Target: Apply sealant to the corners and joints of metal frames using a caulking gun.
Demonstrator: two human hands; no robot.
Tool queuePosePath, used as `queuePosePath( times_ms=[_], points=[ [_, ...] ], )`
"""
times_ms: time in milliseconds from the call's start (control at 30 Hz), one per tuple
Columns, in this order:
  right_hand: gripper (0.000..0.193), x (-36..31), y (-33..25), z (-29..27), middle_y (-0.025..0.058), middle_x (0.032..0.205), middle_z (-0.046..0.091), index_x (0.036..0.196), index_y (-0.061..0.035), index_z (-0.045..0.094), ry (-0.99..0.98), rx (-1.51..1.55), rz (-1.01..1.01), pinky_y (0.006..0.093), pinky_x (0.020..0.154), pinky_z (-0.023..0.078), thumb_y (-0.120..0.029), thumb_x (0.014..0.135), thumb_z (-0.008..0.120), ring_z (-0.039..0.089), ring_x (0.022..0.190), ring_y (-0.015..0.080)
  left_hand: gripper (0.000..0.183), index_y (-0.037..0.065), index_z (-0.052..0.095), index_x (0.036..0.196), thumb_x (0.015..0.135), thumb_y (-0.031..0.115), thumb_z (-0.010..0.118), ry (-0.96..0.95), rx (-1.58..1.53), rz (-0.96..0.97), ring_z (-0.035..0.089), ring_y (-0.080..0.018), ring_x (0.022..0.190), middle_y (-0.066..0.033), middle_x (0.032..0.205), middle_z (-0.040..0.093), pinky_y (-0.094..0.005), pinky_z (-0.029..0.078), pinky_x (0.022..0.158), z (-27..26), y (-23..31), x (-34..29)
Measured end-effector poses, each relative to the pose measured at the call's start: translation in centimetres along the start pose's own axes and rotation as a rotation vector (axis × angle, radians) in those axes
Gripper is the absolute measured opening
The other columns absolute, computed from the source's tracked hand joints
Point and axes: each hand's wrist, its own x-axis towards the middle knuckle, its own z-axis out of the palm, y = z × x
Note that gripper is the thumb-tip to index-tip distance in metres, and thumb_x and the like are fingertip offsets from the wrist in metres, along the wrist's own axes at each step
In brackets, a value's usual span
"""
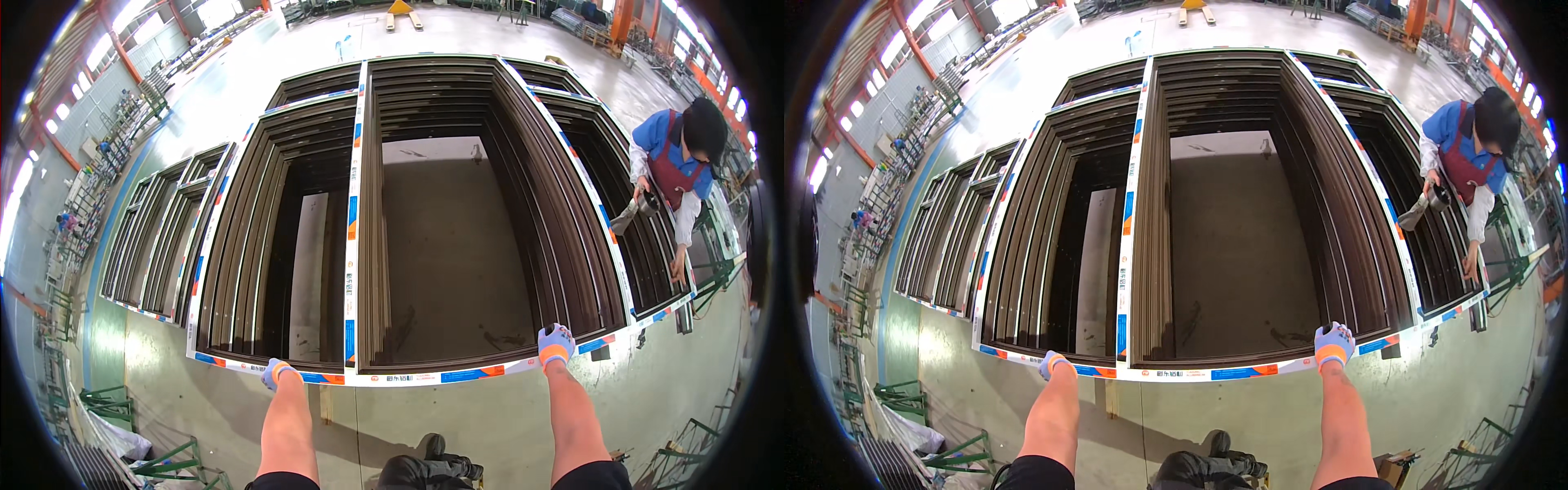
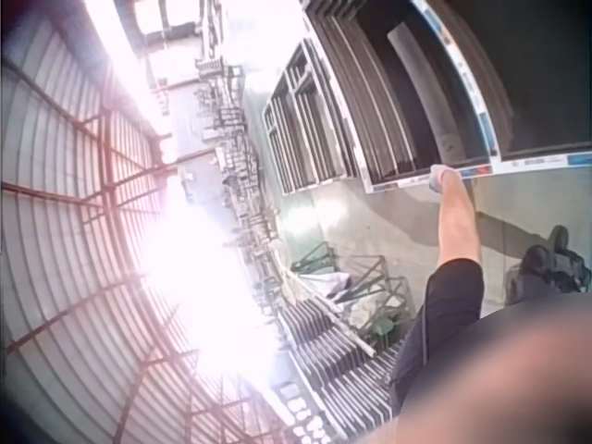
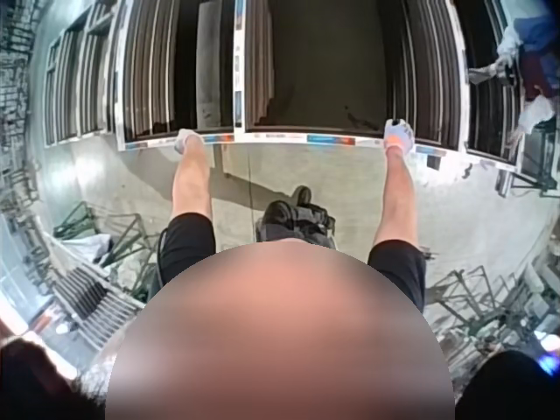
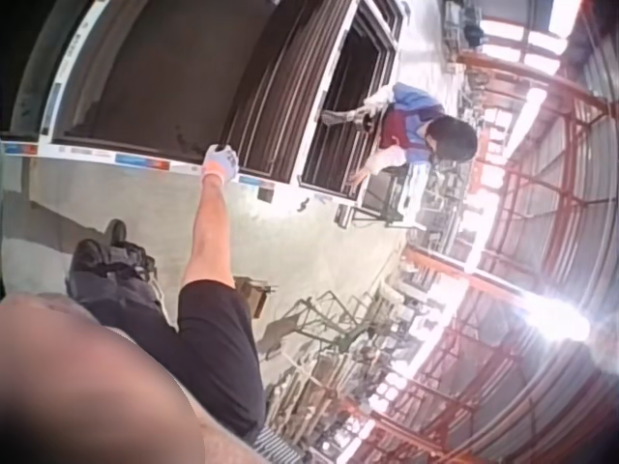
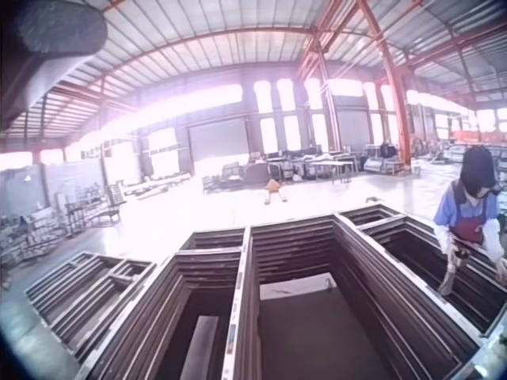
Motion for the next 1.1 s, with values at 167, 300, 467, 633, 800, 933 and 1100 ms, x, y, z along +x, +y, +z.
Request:
queuePosePath(
  times_ms=[167,300,467,633,800,933,1100],
  points=[
    [0.034,0.1,0.1,0.0,0.0104,0.100,0.066,0.094,-0.0098,0.067,-0.027,-0.027,0.021,0.0401,0.087,0.046,-0.039,0.082,0.055,0.061,0.100,0.0268,0.036,0.005,0.059,0.108,0.079,0.026,0.057,-0.012,0.183,0.122,0.069,-0.0279,0.086,-0.0125,0.104,0.066,-0.0411,0.055,0.073,1.4,-0.6,1.8],
    [0.034,0.2,0.2,0.1,0.0103,0.100,0.066,0.094,-0.0101,0.067,-0.032,-0.009,0.017,0.0401,0.087,0.046,-0.039,0.082,0.055,0.061,0.100,0.0266,0.035,0.006,0.059,0.107,0.079,0.027,0.057,-0.012,0.345,0.190,0.068,-0.0281,0.086,-0.0122,0.104,0.066,-0.0409,0.055,0.073,1.5,-0.5,1.7],
    [0.029,0.1,0.1,0.2,0.0114,0.095,0.068,0.086,-0.0117,0.070,0.043,-0.012,0.009,0.0401,0.083,0.049,-0.037,0.081,0.058,0.064,0.092,0.0292,0.034,0.006,0.059,0.107,0.079,0.027,0.056,0.030,0.000,0.029,0.068,-0.0278,0.086,-0.0118,0.105,0.065,-0.0409,0.055,0.073,-0.6,0.2,-1.4],
    [0.032,-0.1,0.0,-0.2,0.0109,0.099,0.067,0.092,-0.0103,0.068,0.007,-0.022,0.003,0.0398,0.086,0.047,-0.039,0.082,0.056,0.063,0.098,0.0276,0.034,0.006,0.058,0.107,0.079,0.026,0.056,0.026,-0.053,-0.007,0.068,-0.0279,0.086,-0.0120,0.105,0.065,-0.0401,0.054,0.074,-2.7,0.6,-3.7],
    [0.035,-0.4,-0.1,-0.4,0.0106,0.101,0.066,0.095,-0.0090,0.068,-0.008,-0.032,0.002,0.0397,0.087,0.046,-0.039,0.083,0.055,0.061,0.100,0.0266,0.034,0.005,0.058,0.107,0.079,0.025,0.057,-0.002,-0.095,-0.014,0.068,-0.0275,0.086,-0.0123,0.105,0.065,-0.0391,0.054,0.074,-3.3,0.6,-4.3],
    [0.032,-0.3,0.0,-0.4,0.0120,0.100,0.066,0.093,-0.0112,0.068,0.006,-0.032,0.003,0.0401,0.087,0.047,-0.039,0.083,0.057,0.062,0.099,0.0285,0.033,0.005,0.058,0.107,0.082,0.026,0.054,-0.007,-0.087,-0.008,0.067,-0.0255,0.086,-0.0116,0.106,0.064,-0.0379,0.053,0.074,-2.8,0.6,-4.0],
    [0.034,-0.1,0.2,-0.2,0.0113,0.100,0.067,0.094,-0.0086,0.068,0.002,-0.023,0.002,0.0403,0.087,0.046,-0.039,0.083,0.055,0.062,0.099,0.0273,0.033,0.006,0.057,0.108,0.085,0.028,0.050,-0.029,-0.022,0.008,0.066,-0.0236,0.087,-0.0106,0.106,0.063,-0.0370,0.053,0.074,-1.8,0.2,-2.6]
  ],
)
